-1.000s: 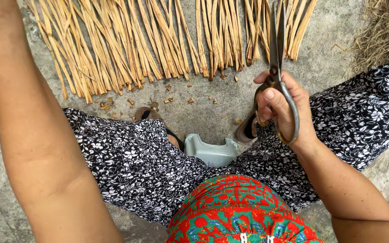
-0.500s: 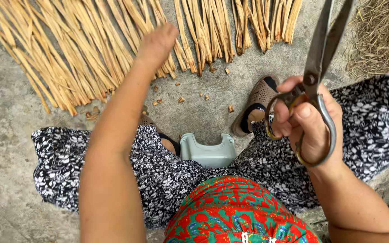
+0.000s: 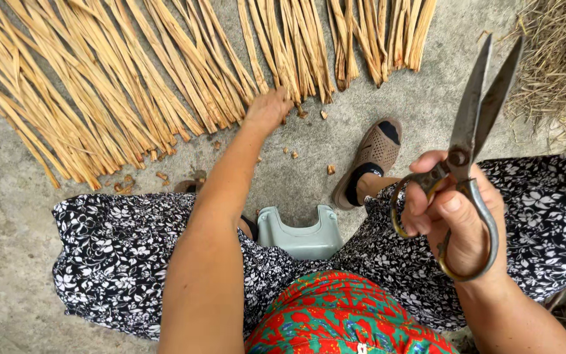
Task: The person sits on a small stool and uses shears to trim the ends of numerous dried sticks laid out on the concrete floor. They pick up each stick, cut the tip, and place it back in the pile, repeating the process continuously.
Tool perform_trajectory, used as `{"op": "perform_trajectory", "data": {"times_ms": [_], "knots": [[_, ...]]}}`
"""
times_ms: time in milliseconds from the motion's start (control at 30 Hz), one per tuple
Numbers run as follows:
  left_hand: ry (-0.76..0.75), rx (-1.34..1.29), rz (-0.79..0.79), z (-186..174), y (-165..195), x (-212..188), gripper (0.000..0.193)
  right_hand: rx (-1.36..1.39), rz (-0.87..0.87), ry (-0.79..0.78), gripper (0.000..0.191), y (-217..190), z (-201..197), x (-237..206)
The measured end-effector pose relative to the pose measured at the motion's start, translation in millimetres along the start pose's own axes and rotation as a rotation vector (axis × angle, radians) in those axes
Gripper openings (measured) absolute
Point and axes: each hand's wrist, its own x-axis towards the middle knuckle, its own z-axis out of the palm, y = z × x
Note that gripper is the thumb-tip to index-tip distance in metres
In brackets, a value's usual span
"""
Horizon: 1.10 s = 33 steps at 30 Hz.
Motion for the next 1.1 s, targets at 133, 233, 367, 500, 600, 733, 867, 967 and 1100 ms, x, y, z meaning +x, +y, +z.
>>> {"op": "perform_trajectory", "data": {"times_ms": [133, 233, 367, 500, 600, 733, 867, 967, 1100], "knots": [[0.203, -0.014, 0.024, 18.3, 10.9, 1.0, 0.02, 0.007, 0.045, -0.006, 0.059, 2.5, 0.7, 4.4], [0.194, 0.102, 0.015, 19.5, 14.0, 4.8, 0.031, 0.012, 0.06, -0.008, 0.057, 5.1, 1.8, 10.5], [0.031, 0.187, 0.002, 9.5, 10.5, 5.7, 0.025, 0.015, 0.071, -0.023, 0.055, 9.1, 3.1, 22.4], [0.174, 0.064, 0.032, -8.8, 7.7, 6.5, 0.029, -0.02, 0.053, -0.036, 0.054, 11.6, 3.3, 31.7], [0.525, -0.065, 0.102, -38.2, 7.9, 22.2, 0.025, -0.036, 0.004, -0.071, 0.051, 12.9, 3.1, 40.1], [0.682, -0.58, -0.052, -116.3, -4.0, 50.8, 0.011, -0.065, -0.051, -0.122, 0.047, 12.6, 6.2, 54.1], [1.107, -0.711, 0.212, -213.9, -26.3, 31.5, 0.004, -0.126, -0.121, -0.166, 0.044, 15.4, 13.6, 70.7], [1.196, -0.696, 0.365, -276.4, -27.9, -14.0, 0.012, -0.262, -0.27, -0.24, 0.042, 15.5, 17.4, 82.3], [1.039, -0.769, 0.385, -303.8, -5.2, -85.4, 0.012, -0.373, -0.394, -0.293, 0.051, 17.5, 25.8, 89.1]]}}
